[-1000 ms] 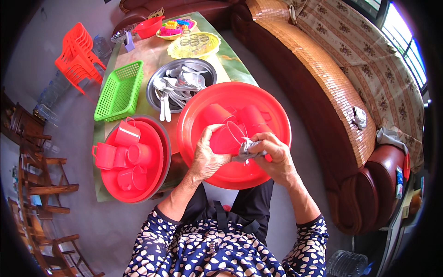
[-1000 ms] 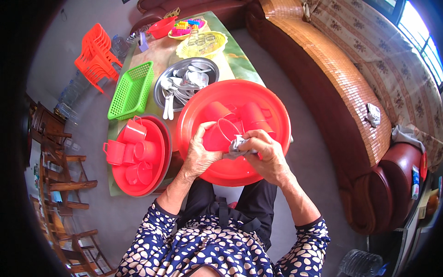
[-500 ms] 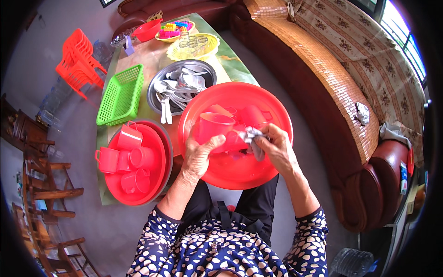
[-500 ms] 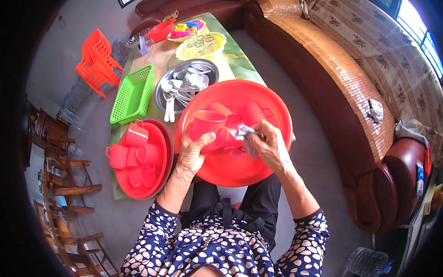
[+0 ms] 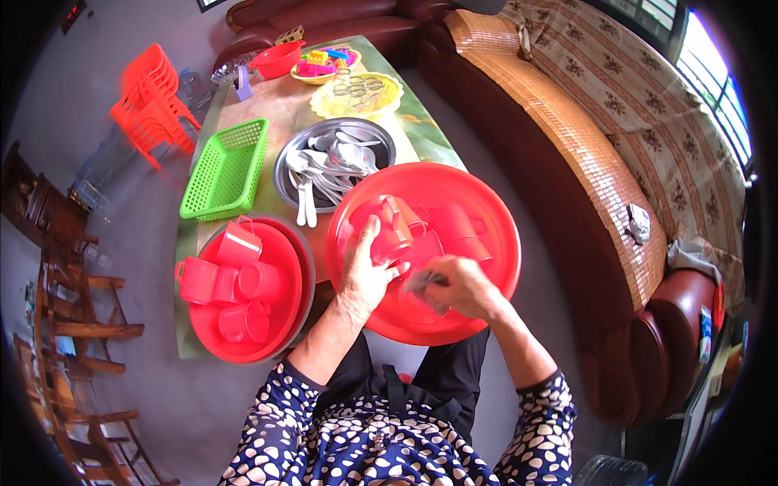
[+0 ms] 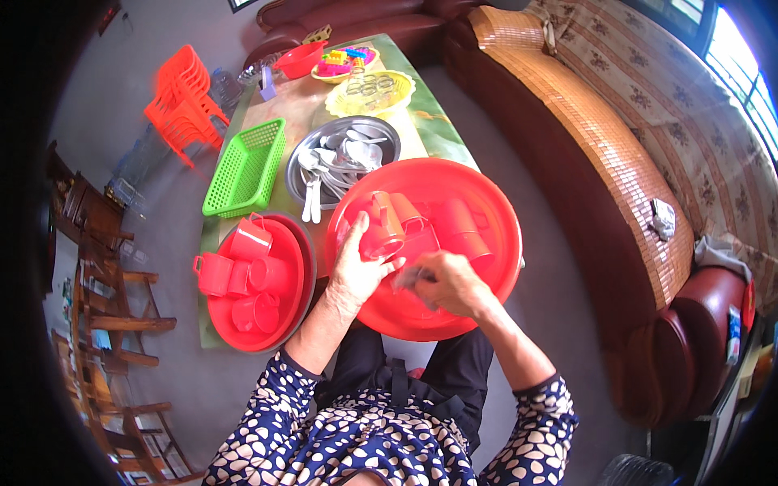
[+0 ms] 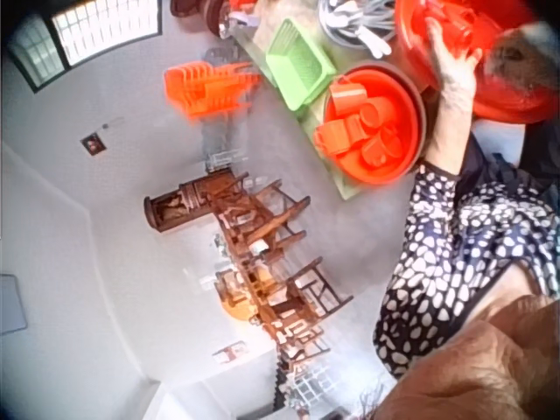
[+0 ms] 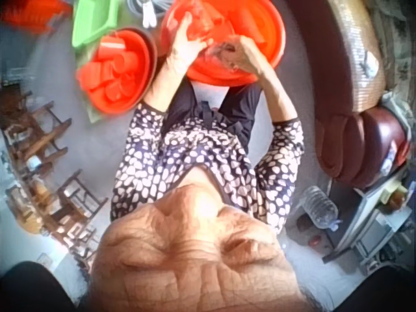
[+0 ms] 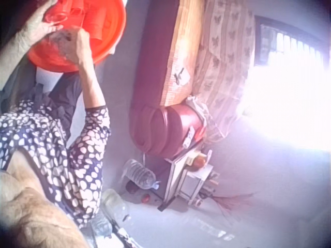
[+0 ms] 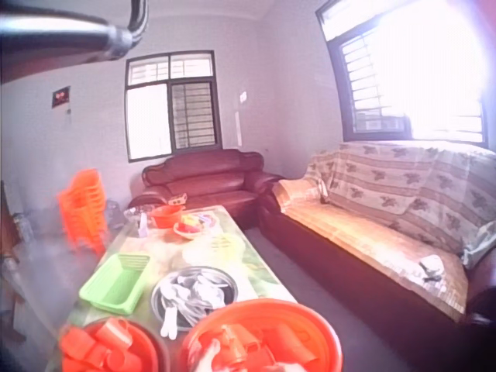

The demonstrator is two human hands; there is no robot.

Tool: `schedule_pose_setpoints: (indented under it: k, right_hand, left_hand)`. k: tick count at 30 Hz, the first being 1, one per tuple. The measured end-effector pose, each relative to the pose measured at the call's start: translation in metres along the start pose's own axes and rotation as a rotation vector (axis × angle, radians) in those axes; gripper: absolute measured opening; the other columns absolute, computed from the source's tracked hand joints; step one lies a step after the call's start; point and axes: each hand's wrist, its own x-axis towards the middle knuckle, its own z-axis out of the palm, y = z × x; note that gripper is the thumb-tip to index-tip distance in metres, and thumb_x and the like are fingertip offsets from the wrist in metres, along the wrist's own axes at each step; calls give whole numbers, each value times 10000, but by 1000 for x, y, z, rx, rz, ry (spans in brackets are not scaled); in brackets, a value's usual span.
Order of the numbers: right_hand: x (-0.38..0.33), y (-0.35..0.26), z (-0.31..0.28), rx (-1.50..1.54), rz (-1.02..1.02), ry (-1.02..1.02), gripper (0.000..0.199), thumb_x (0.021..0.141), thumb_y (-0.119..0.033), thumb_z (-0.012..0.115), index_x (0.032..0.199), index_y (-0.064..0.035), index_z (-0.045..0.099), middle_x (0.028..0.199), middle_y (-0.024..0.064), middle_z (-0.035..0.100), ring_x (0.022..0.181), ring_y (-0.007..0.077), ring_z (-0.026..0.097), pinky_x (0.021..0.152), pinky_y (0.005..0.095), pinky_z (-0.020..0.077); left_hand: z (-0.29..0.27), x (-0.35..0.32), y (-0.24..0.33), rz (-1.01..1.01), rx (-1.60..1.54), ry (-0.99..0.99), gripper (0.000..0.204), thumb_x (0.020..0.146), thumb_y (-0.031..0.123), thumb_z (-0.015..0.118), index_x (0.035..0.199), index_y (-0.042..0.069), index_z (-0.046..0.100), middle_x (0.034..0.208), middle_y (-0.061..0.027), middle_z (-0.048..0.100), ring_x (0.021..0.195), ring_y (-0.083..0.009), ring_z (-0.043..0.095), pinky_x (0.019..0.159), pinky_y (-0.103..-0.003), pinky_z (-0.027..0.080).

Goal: The person dries red plastic cups and plates using a grey cloth. They wipe each item individually and place the dried cups into a red bowl and the plates into a metal bowl on the table.

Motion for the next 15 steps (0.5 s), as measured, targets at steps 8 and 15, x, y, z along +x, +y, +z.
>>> schedule_pose_setpoints:
  k: [8, 15]
  right_hand:
    - [19, -16, 48, -298, -619, 800, 365, 716, 102, 647, 1053, -37, 627, 1107, 147, 525, 946, 302, 619, 799, 357, 540]
    - [34, -15, 38, -306, -577, 974, 345, 721, 90, 615, 1039, -43, 633, 1055, 162, 555, 935, 318, 623, 768, 376, 540]
  left_hand:
    - [10, 10, 1, -385, -705, -295, 608, 921, 566, 473, 1190, 26, 535, 1083, -97, 615, 1019, -223, 601, 939, -367, 485]
    - [23, 9, 2, -468, -1012, -341, 506, 914, 477, 547, 1242, 93, 520, 1240, -83, 556, 1179, -227, 520, 1054, -403, 400]
